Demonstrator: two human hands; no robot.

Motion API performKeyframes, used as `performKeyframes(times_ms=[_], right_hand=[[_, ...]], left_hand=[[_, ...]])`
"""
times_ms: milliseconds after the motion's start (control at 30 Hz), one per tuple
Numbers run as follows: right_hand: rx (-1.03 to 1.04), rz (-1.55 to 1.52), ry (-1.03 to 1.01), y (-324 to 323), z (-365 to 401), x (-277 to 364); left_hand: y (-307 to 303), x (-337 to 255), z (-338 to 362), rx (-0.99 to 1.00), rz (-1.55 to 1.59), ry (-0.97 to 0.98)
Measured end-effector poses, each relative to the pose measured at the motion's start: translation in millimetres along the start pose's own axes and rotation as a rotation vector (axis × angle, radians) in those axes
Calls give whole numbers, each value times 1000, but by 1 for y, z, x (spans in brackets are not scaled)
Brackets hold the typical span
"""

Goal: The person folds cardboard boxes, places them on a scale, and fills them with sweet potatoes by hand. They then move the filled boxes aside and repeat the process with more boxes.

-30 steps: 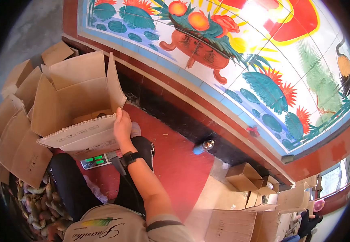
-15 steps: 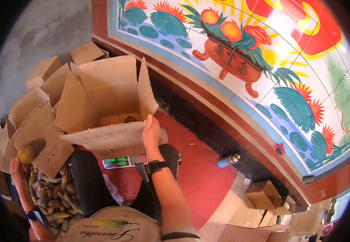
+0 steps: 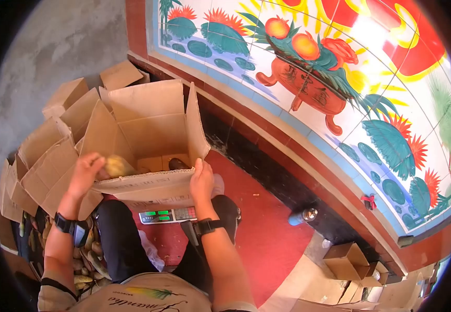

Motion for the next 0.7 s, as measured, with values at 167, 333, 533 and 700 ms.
performKeyframes(times_ms=[167, 333, 533, 700], right_hand=[[21, -70, 16, 4, -1, -5], [1, -11, -13, 4, -1, -10], [51, -166, 23, 10, -5, -25], [121, -232, 97, 13, -8, -39]], left_hand=[[14, -11, -1, 31, -367, 161], [-9, -15, 19, -155, -225, 217], [-56, -13, 76, -531, -327, 433], [-81, 80, 125, -571, -460, 221]])
Point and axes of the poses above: each hand's wrist, its own z-axis away from the middle knuckle, its own y-axis out of the palm, x = y × z, the point moved 8 cm from there along -z, towards the middle knuckle, and after that the axes turned 1 degree about -x, right-handed, at the moved point
